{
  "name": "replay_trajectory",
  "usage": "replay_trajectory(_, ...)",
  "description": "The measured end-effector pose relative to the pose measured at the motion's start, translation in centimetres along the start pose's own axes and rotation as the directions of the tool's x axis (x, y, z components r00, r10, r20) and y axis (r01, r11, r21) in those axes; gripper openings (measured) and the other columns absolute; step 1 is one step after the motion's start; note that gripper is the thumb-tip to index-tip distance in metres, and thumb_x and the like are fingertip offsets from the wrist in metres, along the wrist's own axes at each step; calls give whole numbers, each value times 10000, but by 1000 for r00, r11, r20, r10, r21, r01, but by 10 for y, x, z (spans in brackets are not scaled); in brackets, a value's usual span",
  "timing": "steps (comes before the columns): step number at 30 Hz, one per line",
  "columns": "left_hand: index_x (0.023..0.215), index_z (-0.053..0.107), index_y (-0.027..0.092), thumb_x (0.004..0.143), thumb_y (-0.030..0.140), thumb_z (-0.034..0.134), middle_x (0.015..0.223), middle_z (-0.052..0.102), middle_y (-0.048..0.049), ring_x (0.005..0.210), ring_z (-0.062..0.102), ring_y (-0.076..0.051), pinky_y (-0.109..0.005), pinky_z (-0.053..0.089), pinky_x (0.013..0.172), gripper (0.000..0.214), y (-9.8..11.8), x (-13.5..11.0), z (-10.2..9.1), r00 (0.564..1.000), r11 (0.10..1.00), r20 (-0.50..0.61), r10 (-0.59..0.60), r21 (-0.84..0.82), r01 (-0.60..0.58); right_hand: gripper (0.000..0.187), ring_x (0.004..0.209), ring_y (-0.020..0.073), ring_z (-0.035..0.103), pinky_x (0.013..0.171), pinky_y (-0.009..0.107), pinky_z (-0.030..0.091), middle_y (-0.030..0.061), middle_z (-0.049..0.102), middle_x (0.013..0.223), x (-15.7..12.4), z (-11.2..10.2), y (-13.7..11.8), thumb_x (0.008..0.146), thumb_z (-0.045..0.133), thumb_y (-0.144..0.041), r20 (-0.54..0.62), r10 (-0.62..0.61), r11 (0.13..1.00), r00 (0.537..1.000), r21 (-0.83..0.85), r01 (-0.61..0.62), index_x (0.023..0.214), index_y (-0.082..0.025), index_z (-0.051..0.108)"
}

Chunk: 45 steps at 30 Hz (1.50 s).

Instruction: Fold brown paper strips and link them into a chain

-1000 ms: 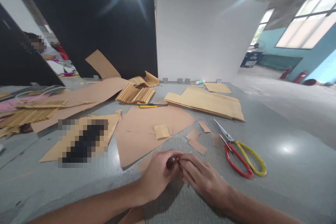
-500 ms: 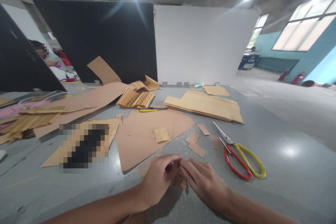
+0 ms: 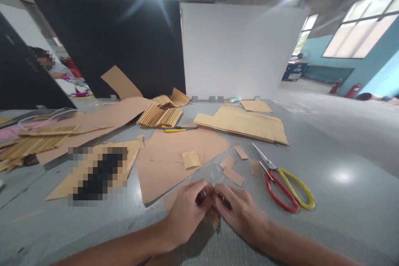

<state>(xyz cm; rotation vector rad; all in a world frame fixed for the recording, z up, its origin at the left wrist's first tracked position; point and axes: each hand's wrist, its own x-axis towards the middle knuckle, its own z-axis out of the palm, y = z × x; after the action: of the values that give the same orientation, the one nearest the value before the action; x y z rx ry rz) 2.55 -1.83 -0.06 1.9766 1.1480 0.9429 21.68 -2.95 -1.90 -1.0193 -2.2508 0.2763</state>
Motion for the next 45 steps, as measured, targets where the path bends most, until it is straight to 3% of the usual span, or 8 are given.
replay_trajectory(8, 903, 646, 203, 943, 166, 543, 788, 678, 12, 698, 594, -135, -222, 435, 670, 116, -5, -2, 1, 1000, 999, 26, 11, 32, -12, 195, 597, 124, 512, 574, 240, 369, -25, 556, 719, -3, 5, 3, 1029, 427, -155, -82, 2, 997, 997, 71, 4, 853, -225, 471)
replay_trajectory(17, 804, 600, 188, 972, 152, 509, 840, 668, -25, 788, 606, -156, -239, 446, 721, 194, -9, 0, -8, 987, 987, 62, 148, 58, -152, 154, 651, 114, 568, 636, 206, 428, -26, 618, 743, 6, -3, 1, 908, 515, -79, -53, 132, 950, 990, 293, -111, 886, -212, 588)
replay_trajectory(27, 880, 632, 197, 952, 114, 513, 898, 693, -33, 849, 650, -154, -238, 479, 775, 162, -11, 2, -7, 980, 981, 36, 193, -28, -192, 117, 550, 106, 544, 531, 203, 401, -37, 613, 627, 10, -3, 3, 797, 583, -81, -74, 287, 868, 955, 442, -227, 751, -186, 608)
replay_trajectory(34, 895, 639, 191, 952, 186, 549, 784, 655, -8, 725, 622, -133, -221, 484, 690, 107, -3, 3, -10, 995, 994, 1, 97, -54, -97, 85, 621, 130, 615, 570, 222, 471, 1, 668, 711, 10, -6, -1, 865, 638, -164, -23, 284, 840, 959, 489, -237, 782, -177, 626)
replay_trajectory(37, 990, 630, 180, 977, 323, 571, 791, 669, -22, 704, 643, -145, -234, 508, 651, 155, -4, 8, -10, 998, 974, 62, -31, -221, 44, 167, 646, 140, 661, 612, 238, 523, 11, 694, 723, 12, -7, -2, 939, 627, -249, 12, 300, 793, 954, 552, -257, 787, -179, 627)
replay_trajectory(40, 1102, 601, 155, 961, 421, 607, 777, 677, -35, 616, 645, -142, -243, 517, 579, 301, -10, 15, -8, 977, 875, 174, -124, -445, 190, 202, 679, 155, 705, 656, 261, 569, 17, 717, 735, 13, -8, -1, 980, 601, -296, 44, 314, 736, 948, 620, -272, 815, -182, 630)
replay_trajectory(42, 1096, 601, 136, 922, 441, 665, 773, 680, -48, 594, 644, -142, -252, 521, 569, 357, -14, 18, -7, 969, 824, 205, -136, -520, 226, 207, 697, 162, 720, 673, 271, 587, 19, 723, 745, 13, -8, 0, 981, 609, -315, 48, 320, 719, 946, 637, -276, 823, -184, 635)
replay_trajectory(45, 1111, 609, 135, 889, 417, 710, 798, 690, -59, 613, 648, -144, -267, 532, 595, 373, -15, 19, -6, 973, 821, 183, -137, -529, 215, 249, 680, 160, 721, 659, 269, 592, 21, 723, 731, 14, -8, 2, 979, 621, -348, 67, 336, 711, 939, 637, -299, 791, -185, 626)
